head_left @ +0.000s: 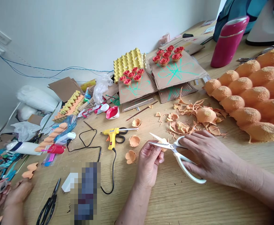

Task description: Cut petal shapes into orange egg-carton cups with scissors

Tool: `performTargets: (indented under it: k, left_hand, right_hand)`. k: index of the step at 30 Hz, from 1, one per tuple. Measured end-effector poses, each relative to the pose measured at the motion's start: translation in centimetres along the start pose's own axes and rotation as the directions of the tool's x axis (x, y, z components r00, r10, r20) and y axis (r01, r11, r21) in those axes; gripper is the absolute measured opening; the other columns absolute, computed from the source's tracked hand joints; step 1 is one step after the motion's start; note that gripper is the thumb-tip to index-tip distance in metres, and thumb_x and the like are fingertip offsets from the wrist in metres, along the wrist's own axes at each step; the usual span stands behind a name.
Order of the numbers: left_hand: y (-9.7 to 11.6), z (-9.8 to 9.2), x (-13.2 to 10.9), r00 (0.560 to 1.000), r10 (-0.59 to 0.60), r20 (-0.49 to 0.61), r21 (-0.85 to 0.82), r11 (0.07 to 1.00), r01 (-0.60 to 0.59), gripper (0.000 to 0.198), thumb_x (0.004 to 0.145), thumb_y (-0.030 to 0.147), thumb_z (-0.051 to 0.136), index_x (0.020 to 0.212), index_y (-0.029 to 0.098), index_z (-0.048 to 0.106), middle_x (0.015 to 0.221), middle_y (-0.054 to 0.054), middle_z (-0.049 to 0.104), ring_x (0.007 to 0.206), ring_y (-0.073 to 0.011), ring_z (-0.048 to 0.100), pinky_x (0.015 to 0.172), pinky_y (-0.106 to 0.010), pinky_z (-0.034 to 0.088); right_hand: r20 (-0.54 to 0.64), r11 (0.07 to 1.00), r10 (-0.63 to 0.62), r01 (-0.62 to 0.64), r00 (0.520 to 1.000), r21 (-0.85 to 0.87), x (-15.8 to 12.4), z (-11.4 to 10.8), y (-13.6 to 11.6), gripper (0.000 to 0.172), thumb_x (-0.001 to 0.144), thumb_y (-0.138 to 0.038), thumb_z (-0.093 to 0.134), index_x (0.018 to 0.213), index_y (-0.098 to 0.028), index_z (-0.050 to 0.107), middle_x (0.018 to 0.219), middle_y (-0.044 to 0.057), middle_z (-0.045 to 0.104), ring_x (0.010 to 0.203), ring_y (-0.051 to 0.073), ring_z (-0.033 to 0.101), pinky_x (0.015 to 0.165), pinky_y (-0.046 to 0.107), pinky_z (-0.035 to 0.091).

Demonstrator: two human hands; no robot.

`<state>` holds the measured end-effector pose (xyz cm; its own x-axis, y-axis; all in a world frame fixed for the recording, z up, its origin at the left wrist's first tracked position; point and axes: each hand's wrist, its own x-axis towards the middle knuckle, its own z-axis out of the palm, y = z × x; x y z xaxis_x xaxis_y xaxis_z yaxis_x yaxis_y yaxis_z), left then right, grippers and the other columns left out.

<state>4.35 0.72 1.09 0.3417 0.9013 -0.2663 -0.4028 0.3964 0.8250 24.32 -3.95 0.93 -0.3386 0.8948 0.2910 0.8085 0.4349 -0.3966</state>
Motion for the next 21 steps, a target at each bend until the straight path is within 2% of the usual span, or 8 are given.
performTargets:
  k: [4, 12, 21]
  left_hand:
    - [-0.26, -0.13, -0.04, 1.000, -0.030, -0.004, -0.021, 0.999, 0.030, 0.024, 0.069, 0.025, 0.086, 0.085, 0.018, 0.070, 0.076, 0.000, 0.064, 0.058, -0.0045, 0.048, 0.051, -0.017, 0.032]
    - [-0.20, 0.09, -0.22, 0.999, -0.029, -0.036, 0.041, 0.999, 0.030, 0.029, 0.065, 0.031, 0.088, 0.084, 0.018, 0.071, 0.073, 0.000, 0.063, 0.060, -0.0058, 0.047, 0.051, -0.017, 0.030]
    - [-0.23, -0.01, -0.28, 1.000, -0.024, -0.008, 0.013, 1.000, 0.024, 0.024, 0.067, 0.029, 0.088, 0.083, 0.019, 0.073, 0.073, 0.000, 0.065, 0.060, -0.0053, 0.047, 0.051, -0.016, 0.031]
  right_hand:
    - [0.002, 1.000, -0.011, 0.010, 1.000, 0.016, 0.02, -0.03, 0.00, 0.027, 0.088, -0.047, 0.062, 0.089, -0.022, 0.054, 0.084, 0.003, 0.062, 0.077, 0.024, 0.056, 0.079, 0.039, 0.037]
    - [-0.007, 0.999, -0.034, 0.034, 0.999, 0.022, 0.02, -0.21, -0.06, 0.024, 0.087, -0.044, 0.062, 0.092, -0.021, 0.055, 0.085, 0.005, 0.063, 0.079, 0.024, 0.056, 0.082, 0.041, 0.039]
    - [0.029, 0.998, -0.045, 0.043, 0.999, 0.042, 0.09, -0.39, -0.20, 0.024, 0.090, -0.044, 0.059, 0.089, -0.021, 0.051, 0.082, 0.004, 0.060, 0.076, 0.023, 0.052, 0.082, 0.042, 0.038]
